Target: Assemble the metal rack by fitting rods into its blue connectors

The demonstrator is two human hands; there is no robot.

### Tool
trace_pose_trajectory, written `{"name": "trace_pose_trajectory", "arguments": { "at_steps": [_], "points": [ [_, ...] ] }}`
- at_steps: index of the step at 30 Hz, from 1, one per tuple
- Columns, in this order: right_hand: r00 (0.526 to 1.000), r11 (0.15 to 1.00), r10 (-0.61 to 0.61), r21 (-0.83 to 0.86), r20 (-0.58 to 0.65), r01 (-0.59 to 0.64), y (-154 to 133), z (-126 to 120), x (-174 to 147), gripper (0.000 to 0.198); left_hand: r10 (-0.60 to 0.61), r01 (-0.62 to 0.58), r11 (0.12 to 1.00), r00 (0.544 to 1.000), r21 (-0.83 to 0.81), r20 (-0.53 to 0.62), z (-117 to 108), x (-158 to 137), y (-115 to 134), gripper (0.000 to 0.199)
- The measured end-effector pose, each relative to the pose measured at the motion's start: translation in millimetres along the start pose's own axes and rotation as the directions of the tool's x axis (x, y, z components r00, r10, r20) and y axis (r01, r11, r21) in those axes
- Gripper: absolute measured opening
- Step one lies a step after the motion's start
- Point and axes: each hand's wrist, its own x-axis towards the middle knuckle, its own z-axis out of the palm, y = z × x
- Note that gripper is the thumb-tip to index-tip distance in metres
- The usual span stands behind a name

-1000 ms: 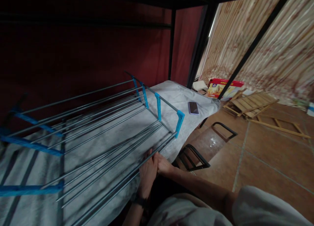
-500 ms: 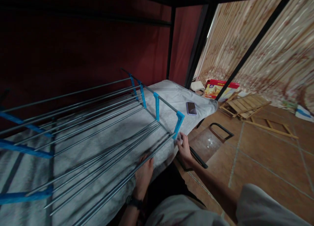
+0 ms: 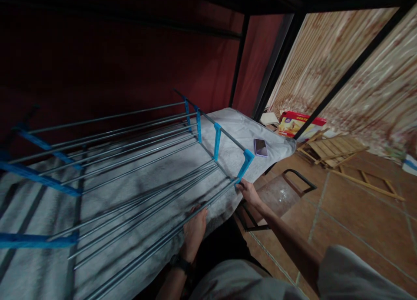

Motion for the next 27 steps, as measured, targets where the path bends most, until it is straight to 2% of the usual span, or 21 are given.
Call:
{"name": "trace_pose_trajectory", "arguments": {
  "at_steps": [8, 22, 27],
  "points": [
    [1.000, 1.000, 0.009, 0.011, 0.017, -0.010, -1, 0, -1, 0.022, 0.006, -0.007, 0.995, 1.000, -0.100, -0.014, 2, -3, 0, 0.035],
    [0.996, 0.999, -0.006, -0.031, 0.086, 0.008, 4, 4, -9, 0.024, 0.000, 0.000, 1.000, 1.000, 0.006, -0.007, -1, -3, 5, 0.033],
    [1.000, 0.999, 0.016, 0.050, 0.026, -0.017, 5, 9, -12, 0.028, -0.043, 0.045, 0.999, 0.998, -0.029, 0.050, 0, -4, 7, 0.034]
  ]
}}
